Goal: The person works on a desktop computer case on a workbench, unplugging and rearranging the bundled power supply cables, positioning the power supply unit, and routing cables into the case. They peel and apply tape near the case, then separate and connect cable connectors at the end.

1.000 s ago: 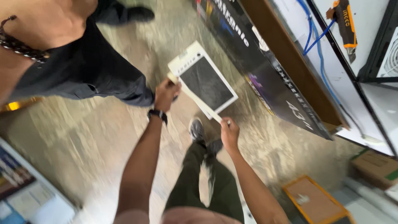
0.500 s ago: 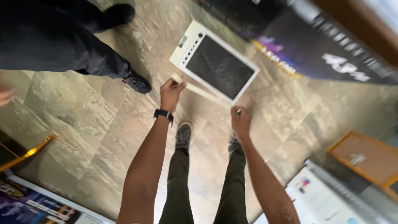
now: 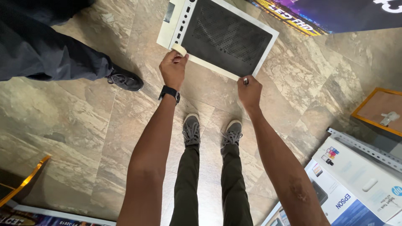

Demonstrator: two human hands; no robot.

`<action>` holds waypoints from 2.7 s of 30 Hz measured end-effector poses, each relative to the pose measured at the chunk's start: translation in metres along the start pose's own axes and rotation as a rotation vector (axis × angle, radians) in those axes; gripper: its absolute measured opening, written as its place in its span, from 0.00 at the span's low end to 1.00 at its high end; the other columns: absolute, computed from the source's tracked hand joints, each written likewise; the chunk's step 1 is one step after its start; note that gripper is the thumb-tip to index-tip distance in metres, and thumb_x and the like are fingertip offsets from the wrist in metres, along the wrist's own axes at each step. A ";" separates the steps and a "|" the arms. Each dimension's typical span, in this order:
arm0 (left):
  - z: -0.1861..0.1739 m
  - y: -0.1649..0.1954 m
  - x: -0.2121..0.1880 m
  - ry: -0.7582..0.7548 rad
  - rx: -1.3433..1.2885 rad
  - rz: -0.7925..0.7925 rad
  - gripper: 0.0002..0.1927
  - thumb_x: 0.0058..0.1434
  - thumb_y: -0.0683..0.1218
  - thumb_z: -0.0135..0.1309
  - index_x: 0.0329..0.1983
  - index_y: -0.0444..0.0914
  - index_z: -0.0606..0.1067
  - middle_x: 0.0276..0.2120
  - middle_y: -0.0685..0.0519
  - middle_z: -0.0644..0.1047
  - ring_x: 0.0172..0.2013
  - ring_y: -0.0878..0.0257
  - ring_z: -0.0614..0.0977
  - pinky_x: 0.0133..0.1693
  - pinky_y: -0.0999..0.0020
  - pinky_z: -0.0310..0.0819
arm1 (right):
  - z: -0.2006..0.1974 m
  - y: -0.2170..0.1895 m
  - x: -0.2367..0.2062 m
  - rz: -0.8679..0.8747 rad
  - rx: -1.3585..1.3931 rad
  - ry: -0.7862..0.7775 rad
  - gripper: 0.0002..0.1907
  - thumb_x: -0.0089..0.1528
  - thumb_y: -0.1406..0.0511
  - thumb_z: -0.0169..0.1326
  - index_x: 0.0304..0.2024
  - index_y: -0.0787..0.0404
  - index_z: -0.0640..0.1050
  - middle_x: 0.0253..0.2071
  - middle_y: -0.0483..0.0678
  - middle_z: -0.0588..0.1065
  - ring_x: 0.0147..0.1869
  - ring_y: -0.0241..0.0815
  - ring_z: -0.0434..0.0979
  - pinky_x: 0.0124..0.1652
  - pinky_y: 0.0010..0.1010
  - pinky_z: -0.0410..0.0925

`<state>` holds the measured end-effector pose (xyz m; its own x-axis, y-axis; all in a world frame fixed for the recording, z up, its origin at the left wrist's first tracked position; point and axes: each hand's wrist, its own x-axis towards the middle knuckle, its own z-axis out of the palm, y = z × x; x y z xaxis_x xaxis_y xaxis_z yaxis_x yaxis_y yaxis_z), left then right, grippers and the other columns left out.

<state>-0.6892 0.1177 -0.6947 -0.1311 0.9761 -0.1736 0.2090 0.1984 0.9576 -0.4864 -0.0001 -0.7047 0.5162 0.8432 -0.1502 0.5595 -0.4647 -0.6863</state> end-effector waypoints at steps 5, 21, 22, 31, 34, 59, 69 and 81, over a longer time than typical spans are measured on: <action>0.003 -0.013 0.003 0.000 -0.004 0.058 0.09 0.55 0.35 0.68 0.37 0.31 0.80 0.31 0.57 0.77 0.31 0.71 0.77 0.35 0.75 0.74 | 0.008 0.008 0.002 0.035 -0.078 0.027 0.12 0.62 0.63 0.60 0.31 0.68 0.79 0.24 0.59 0.76 0.27 0.55 0.79 0.32 0.40 0.70; 0.002 -0.035 0.008 -0.069 0.010 0.021 0.09 0.55 0.35 0.67 0.39 0.31 0.80 0.33 0.56 0.77 0.31 0.70 0.79 0.36 0.76 0.76 | 0.018 0.028 -0.006 -0.006 -0.126 0.082 0.10 0.62 0.64 0.60 0.31 0.66 0.78 0.26 0.58 0.77 0.30 0.57 0.80 0.36 0.43 0.71; 0.002 -0.036 0.008 -0.059 0.004 0.028 0.10 0.55 0.35 0.67 0.39 0.31 0.80 0.33 0.56 0.77 0.31 0.70 0.80 0.36 0.76 0.76 | 0.018 0.026 -0.009 -0.029 -0.143 0.099 0.09 0.62 0.65 0.61 0.33 0.66 0.78 0.29 0.58 0.78 0.31 0.57 0.80 0.36 0.43 0.71; 0.000 -0.031 0.008 -0.029 0.079 0.068 0.10 0.54 0.37 0.67 0.38 0.33 0.80 0.32 0.54 0.79 0.31 0.68 0.81 0.35 0.74 0.77 | 0.081 -0.061 -0.011 -0.539 -0.252 -0.258 0.33 0.60 0.70 0.54 0.69 0.61 0.67 0.45 0.52 0.73 0.51 0.52 0.75 0.50 0.46 0.69; -0.001 -0.026 0.007 -0.014 0.121 0.073 0.08 0.54 0.38 0.67 0.37 0.34 0.80 0.30 0.54 0.81 0.30 0.68 0.83 0.36 0.73 0.77 | 0.089 -0.077 -0.002 -0.537 -0.369 -0.331 0.32 0.61 0.69 0.53 0.70 0.61 0.67 0.46 0.51 0.72 0.51 0.53 0.74 0.50 0.45 0.67; 0.012 -0.003 0.003 0.136 0.137 0.103 0.08 0.54 0.33 0.58 0.38 0.32 0.78 0.32 0.47 0.80 0.33 0.55 0.80 0.36 0.61 0.75 | 0.093 -0.097 0.016 -0.686 -0.672 -0.336 0.28 0.58 0.66 0.52 0.61 0.64 0.74 0.46 0.46 0.79 0.38 0.45 0.81 0.42 0.42 0.68; 0.010 -0.011 -0.002 0.076 -0.115 0.076 0.10 0.55 0.28 0.51 0.33 0.34 0.77 0.32 0.47 0.79 0.34 0.51 0.85 0.38 0.61 0.80 | 0.095 -0.112 0.022 -0.418 -0.547 -0.500 0.11 0.63 0.66 0.51 0.45 0.65 0.78 0.37 0.54 0.81 0.38 0.53 0.83 0.45 0.44 0.74; -0.018 -0.003 0.026 -0.295 -0.412 -0.019 0.13 0.60 0.30 0.54 0.47 0.32 0.78 0.40 0.51 0.79 0.41 0.66 0.80 0.43 0.71 0.78 | 0.086 -0.118 0.023 -0.447 -0.451 -0.471 0.25 0.58 0.66 0.53 0.59 0.63 0.76 0.47 0.54 0.79 0.43 0.59 0.81 0.41 0.49 0.73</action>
<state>-0.7110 0.1409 -0.6974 0.1610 0.9681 -0.1921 -0.1986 0.2225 0.9545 -0.5965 0.0975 -0.6882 -0.0923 0.9548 -0.2827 0.9102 -0.0342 -0.4128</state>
